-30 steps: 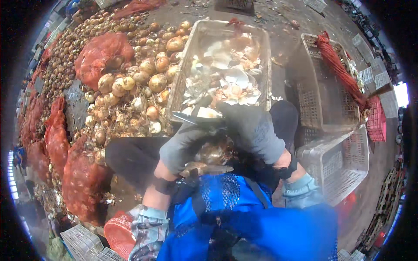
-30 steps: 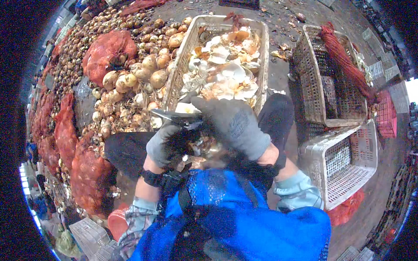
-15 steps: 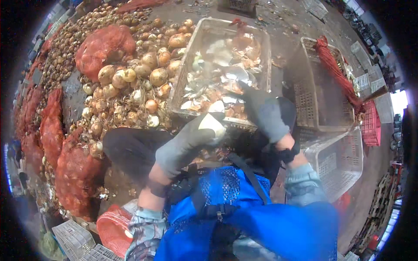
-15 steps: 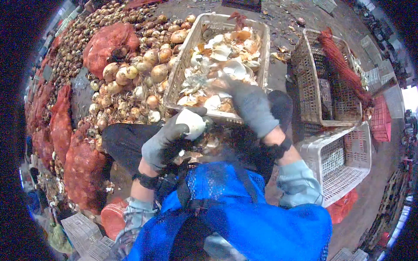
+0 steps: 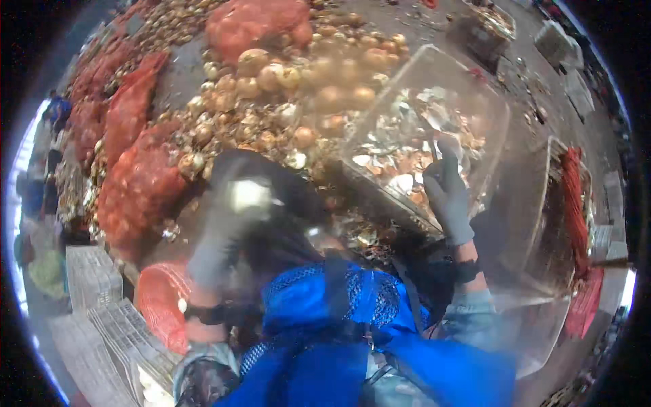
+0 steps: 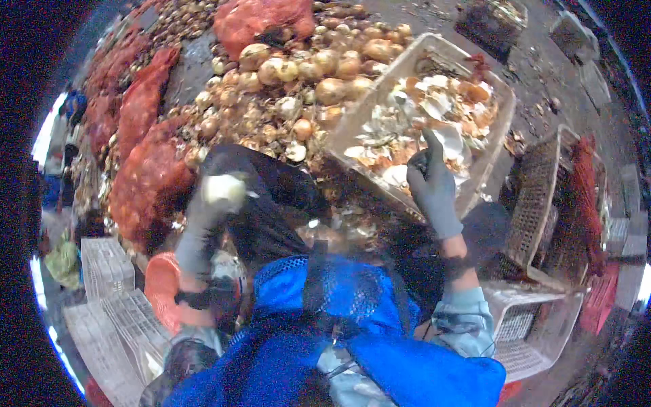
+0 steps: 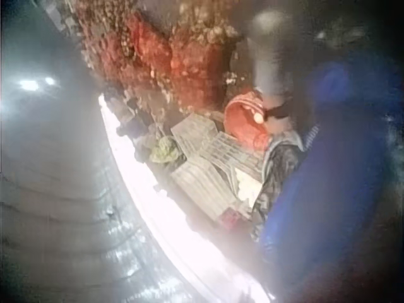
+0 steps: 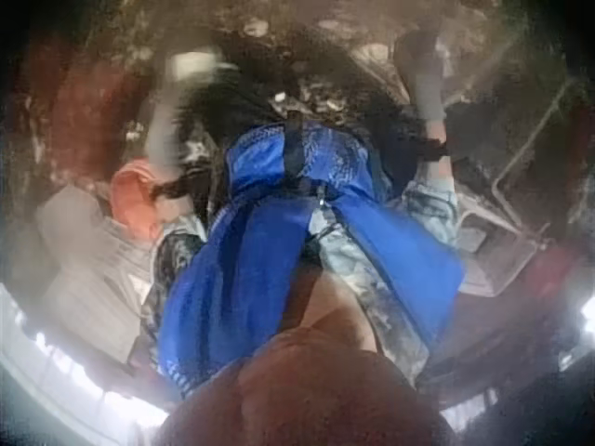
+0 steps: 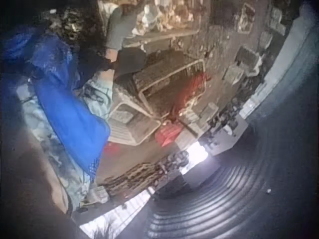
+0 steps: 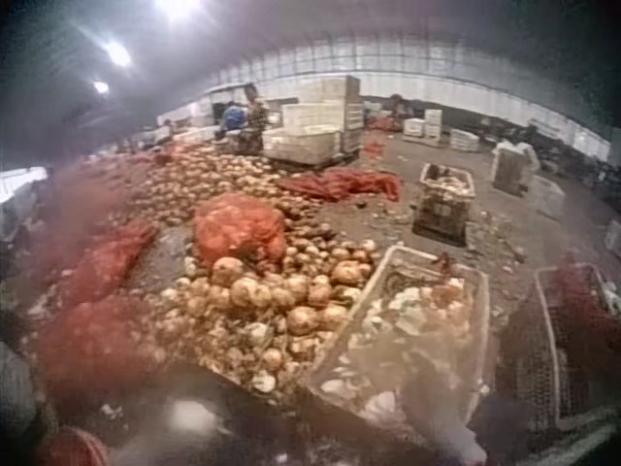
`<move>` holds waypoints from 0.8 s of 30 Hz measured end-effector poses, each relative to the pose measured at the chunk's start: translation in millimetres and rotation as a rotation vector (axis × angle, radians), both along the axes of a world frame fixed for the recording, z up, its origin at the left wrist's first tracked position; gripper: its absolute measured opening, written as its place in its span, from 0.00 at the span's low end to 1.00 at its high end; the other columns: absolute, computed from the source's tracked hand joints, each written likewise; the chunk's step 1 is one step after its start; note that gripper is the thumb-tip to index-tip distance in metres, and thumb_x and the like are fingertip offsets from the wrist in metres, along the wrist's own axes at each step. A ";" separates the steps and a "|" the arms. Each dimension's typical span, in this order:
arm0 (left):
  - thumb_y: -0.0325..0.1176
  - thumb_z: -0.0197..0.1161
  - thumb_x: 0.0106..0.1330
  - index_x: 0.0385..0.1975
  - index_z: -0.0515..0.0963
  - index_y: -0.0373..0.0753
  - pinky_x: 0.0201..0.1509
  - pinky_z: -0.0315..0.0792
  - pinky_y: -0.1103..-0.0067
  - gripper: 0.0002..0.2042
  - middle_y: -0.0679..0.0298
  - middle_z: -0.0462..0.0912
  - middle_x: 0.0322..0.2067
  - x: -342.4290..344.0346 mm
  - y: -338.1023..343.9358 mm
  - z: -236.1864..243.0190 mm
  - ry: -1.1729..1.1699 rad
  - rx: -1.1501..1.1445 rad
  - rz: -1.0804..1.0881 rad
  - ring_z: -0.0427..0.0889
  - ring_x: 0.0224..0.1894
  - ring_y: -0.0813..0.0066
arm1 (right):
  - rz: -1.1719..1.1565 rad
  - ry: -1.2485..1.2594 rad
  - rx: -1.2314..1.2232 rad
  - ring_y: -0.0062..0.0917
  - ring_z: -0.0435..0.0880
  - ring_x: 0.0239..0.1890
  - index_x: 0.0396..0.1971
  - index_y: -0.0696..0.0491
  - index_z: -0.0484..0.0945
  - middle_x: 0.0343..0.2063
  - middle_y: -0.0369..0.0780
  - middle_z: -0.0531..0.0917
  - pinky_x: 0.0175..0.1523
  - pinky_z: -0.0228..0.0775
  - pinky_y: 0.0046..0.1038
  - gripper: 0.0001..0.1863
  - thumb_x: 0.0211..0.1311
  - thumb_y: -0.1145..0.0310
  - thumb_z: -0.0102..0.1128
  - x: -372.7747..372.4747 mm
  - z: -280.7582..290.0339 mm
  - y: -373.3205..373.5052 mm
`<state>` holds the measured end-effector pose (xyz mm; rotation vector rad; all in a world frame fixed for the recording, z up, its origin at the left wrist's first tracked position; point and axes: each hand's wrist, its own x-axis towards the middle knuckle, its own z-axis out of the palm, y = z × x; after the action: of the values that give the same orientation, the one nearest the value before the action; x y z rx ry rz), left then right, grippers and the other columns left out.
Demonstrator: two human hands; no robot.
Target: The person peels onions using a curved knife while sitting in an agricultural warehouse, placing the peeled onions into a white crate and throwing the skins into a clear bin.
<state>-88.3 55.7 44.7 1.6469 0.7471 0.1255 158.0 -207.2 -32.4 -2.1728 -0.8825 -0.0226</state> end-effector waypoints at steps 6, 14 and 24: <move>0.43 0.67 0.54 0.59 0.59 0.31 0.41 0.72 0.77 0.36 0.55 0.72 0.46 -269.7 95.9 -49.1 0.462 0.899 0.852 0.75 0.40 0.68 | -0.065 1.042 0.538 0.18 0.72 0.28 0.60 0.54 0.57 0.33 0.36 0.72 0.31 0.68 0.19 0.33 0.51 0.72 0.52 5.4 -48.1 32.8; 0.47 0.67 0.43 0.62 0.55 0.31 0.60 0.64 0.68 0.46 0.41 0.68 0.55 -360.4 53.8 -94.1 1.251 0.611 0.775 0.68 0.58 0.50 | 0.049 0.641 0.218 0.18 0.70 0.28 0.50 0.55 0.64 0.30 0.34 0.71 0.33 0.68 0.21 0.21 0.54 0.71 0.49 16.2 -103.6 -11.5; 0.43 0.66 0.51 0.56 0.65 0.33 0.62 0.61 0.67 0.33 0.48 0.70 0.53 -78.8 140.4 -158.0 0.379 1.122 0.291 0.68 0.57 0.52 | -0.360 0.771 0.429 0.17 0.71 0.24 0.42 0.58 0.70 0.29 0.34 0.73 0.27 0.68 0.20 0.12 0.58 0.73 0.47 -2.5 -66.7 -9.1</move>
<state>-167.1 196.0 -113.3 2.6478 1.3434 0.5217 155.6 -216.3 -99.1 -1.6876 -0.0335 0.3873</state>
